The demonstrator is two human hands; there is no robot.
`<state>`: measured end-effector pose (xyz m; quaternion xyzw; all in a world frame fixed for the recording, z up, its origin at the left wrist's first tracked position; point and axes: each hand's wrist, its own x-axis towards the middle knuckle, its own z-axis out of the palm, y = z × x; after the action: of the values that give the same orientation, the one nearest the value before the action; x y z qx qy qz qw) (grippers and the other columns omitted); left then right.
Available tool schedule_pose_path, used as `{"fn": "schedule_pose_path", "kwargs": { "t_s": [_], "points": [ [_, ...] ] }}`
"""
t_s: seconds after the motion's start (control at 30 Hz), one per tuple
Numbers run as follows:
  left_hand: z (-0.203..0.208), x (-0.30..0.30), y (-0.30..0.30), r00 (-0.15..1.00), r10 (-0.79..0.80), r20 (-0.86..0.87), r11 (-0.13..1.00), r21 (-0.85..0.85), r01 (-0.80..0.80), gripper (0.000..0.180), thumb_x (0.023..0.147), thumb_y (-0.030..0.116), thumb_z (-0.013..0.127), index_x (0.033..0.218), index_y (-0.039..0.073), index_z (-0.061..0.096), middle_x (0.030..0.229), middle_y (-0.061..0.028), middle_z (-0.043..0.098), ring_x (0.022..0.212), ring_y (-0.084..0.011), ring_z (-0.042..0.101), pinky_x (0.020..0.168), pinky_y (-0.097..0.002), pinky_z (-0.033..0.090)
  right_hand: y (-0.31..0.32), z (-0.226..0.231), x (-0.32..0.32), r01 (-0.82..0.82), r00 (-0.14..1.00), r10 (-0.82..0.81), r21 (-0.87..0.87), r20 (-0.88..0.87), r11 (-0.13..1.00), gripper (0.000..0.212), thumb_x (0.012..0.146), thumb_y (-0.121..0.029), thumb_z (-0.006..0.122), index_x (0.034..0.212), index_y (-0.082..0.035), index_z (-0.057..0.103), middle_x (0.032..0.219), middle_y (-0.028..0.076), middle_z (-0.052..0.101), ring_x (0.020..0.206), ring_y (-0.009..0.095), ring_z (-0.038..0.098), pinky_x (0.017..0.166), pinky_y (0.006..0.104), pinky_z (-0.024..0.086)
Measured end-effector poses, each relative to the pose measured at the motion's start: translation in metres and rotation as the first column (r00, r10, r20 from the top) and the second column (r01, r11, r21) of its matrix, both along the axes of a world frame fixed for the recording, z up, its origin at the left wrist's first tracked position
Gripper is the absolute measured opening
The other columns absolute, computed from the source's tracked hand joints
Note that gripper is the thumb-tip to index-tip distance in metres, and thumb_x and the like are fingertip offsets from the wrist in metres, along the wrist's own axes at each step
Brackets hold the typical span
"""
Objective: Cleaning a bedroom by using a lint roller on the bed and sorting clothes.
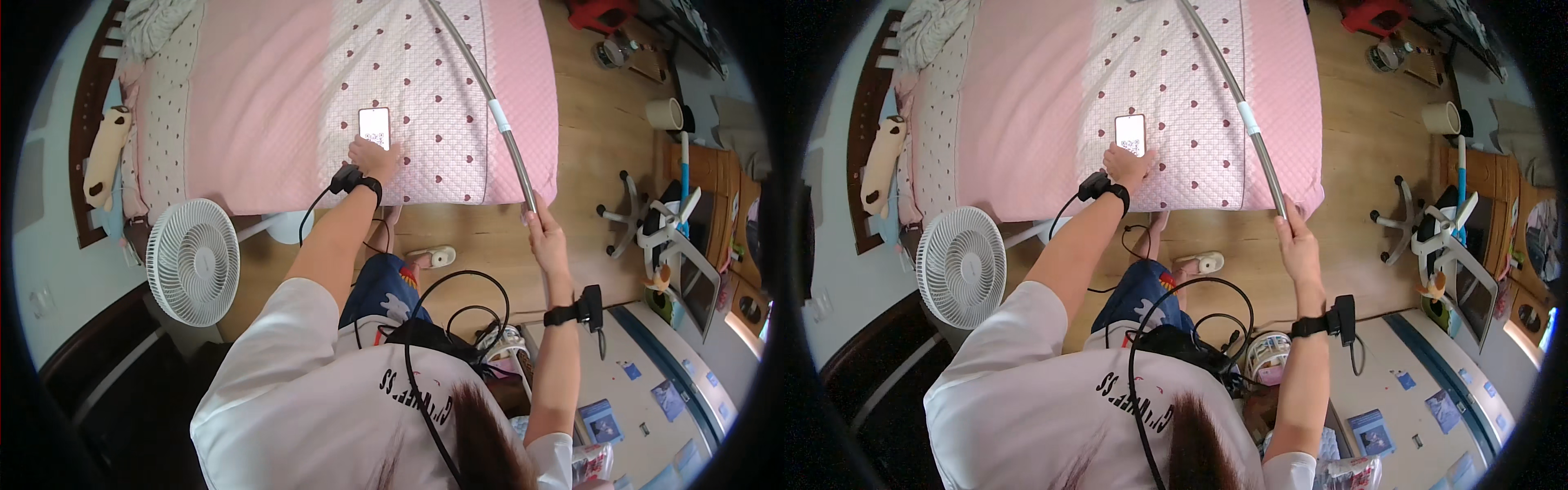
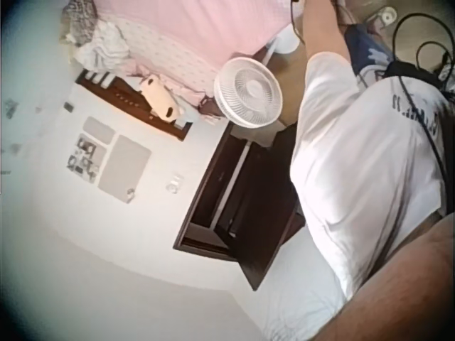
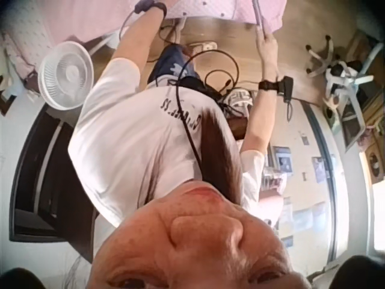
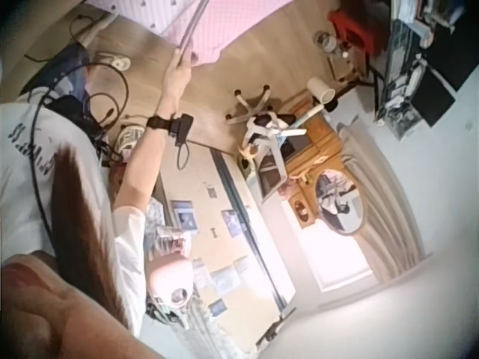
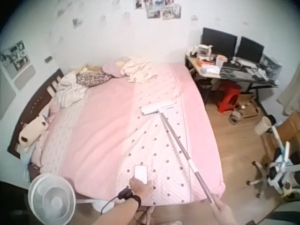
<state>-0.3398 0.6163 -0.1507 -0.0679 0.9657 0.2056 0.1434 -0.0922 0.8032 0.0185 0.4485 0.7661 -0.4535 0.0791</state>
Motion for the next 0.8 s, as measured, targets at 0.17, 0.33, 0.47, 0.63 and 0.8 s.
{"fn": "schedule_pose_path", "kwargs": {
  "t_s": [0.17,0.33,0.47,0.63,0.8],
  "points": [
    [-0.032,-0.013,-0.017,0.996,-0.056,0.076,0.985,-0.157,0.068,0.079,0.052,0.040,0.075,0.106,-0.004,0.037,0.108,-0.0177,0.040,0.100,-0.0314,0.040,0.088,-0.0395,0.035,-0.049,0.021,0.052,-0.037,0.999,0.036,-0.108,-0.007,0.994,0.042,0.085,-0.013,0.046,0.127,-0.008,0.038,0.066,0.008,0.041,0.059,0.009,0.036,0.055,0.0247,0.039],
    [-0.020,-0.013,-0.051,0.980,-0.040,0.197,0.999,-0.013,0.043,0.086,0.049,0.042,0.073,0.108,-0.010,0.037,0.114,-0.0227,0.041,0.109,-0.0332,0.038,0.091,-0.0405,0.033,-0.081,0.109,0.266,0.018,0.944,0.061,-0.234,0.326,0.972,0.041,0.080,-0.009,0.054,0.118,-0.001,0.045,0.091,0.012,0.059,0.081,0.013,0.054,0.073,0.0264,0.044],
    [-0.003,-0.016,-0.121,0.989,0.091,0.118,0.988,-0.134,-0.075,0.080,0.050,0.041,0.071,0.102,-0.011,0.041,0.103,-0.0234,0.046,0.103,-0.0337,0.043,0.086,-0.0397,0.038,-0.091,0.200,0.418,-0.114,0.758,-0.024,0.169,0.652,0.979,0.016,0.059,-0.005,0.051,0.073,0.000,0.057,0.053,0.013,0.048,0.046,0.022,0.049,0.045,0.0348,0.038],
    [-0.005,-0.044,-0.179,0.974,0.224,0.021,0.957,-0.195,-0.216,0.082,0.051,0.042,0.072,0.104,-0.013,0.041,0.105,-0.0257,0.044,0.103,-0.0355,0.043,0.084,-0.0416,0.040,-0.086,0.188,0.397,-0.390,0.721,0.007,0.398,0.693,0.831,0.016,0.064,-0.009,0.053,0.077,-0.001,0.058,0.055,0.020,0.050,0.048,0.033,0.053,0.045,0.0395,0.040],
    [0.004,-0.065,-0.195,0.923,0.379,0.069,0.912,-0.200,-0.359,0.082,0.051,0.041,0.072,0.106,-0.011,0.040,0.107,-0.0250,0.042,0.103,-0.0363,0.042,0.088,-0.0409,0.038,-0.068,0.109,0.196,-0.132,0.891,0.027,0.201,0.453,0.971,0.029,0.081,-0.023,0.052,0.102,-0.005,0.058,0.061,0.022,0.052,0.046,0.030,0.049,0.044,0.0354,0.039]
  ]
}}
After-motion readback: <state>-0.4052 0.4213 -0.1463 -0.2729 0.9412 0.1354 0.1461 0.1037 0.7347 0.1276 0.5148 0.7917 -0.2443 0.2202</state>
